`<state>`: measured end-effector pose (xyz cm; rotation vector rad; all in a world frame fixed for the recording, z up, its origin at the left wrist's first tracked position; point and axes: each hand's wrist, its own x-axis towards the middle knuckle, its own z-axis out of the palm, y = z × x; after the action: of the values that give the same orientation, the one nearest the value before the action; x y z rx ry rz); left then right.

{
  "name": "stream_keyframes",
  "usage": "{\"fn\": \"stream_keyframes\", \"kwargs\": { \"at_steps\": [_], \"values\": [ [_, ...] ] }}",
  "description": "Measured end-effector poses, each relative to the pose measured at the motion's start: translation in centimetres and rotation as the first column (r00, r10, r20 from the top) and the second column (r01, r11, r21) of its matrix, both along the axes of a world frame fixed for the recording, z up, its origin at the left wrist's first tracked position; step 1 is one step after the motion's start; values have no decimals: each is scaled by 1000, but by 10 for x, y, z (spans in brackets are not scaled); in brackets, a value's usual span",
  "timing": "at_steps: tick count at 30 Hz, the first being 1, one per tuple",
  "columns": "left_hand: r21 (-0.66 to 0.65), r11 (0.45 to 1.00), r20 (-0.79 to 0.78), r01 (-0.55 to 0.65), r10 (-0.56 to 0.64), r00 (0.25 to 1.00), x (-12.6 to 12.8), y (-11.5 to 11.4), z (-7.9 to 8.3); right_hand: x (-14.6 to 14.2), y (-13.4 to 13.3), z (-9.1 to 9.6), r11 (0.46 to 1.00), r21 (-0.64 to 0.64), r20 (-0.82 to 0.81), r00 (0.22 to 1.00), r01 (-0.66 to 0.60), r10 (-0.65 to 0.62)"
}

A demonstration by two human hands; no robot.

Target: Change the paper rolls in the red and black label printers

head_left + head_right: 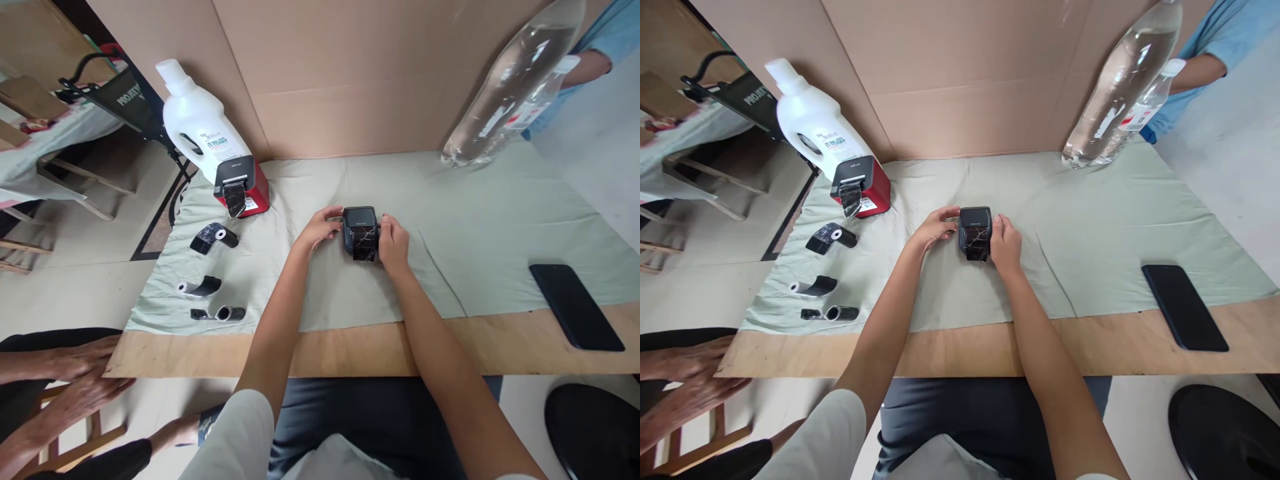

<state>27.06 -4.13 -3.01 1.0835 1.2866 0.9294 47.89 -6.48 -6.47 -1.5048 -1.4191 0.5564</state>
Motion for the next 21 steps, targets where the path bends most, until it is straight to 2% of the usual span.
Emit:
{"fn": "stream_keyframes", "kwargs": {
  "at_steps": [8, 16, 21],
  "values": [
    [-47, 999, 26, -22, 23, 999, 5, 5, -4, 1, -3, 4, 1000, -1, 19, 1000, -21, 21],
    [-78, 995, -60, -60, 55, 997, 15, -2, 14, 2, -5, 5, 999, -18, -36, 999, -31, 31],
    [-63, 997, -81, -43, 38, 996, 13, -4, 14, 3, -3, 1, 999, -22, -91, 995, -39, 37]
  ]
}}
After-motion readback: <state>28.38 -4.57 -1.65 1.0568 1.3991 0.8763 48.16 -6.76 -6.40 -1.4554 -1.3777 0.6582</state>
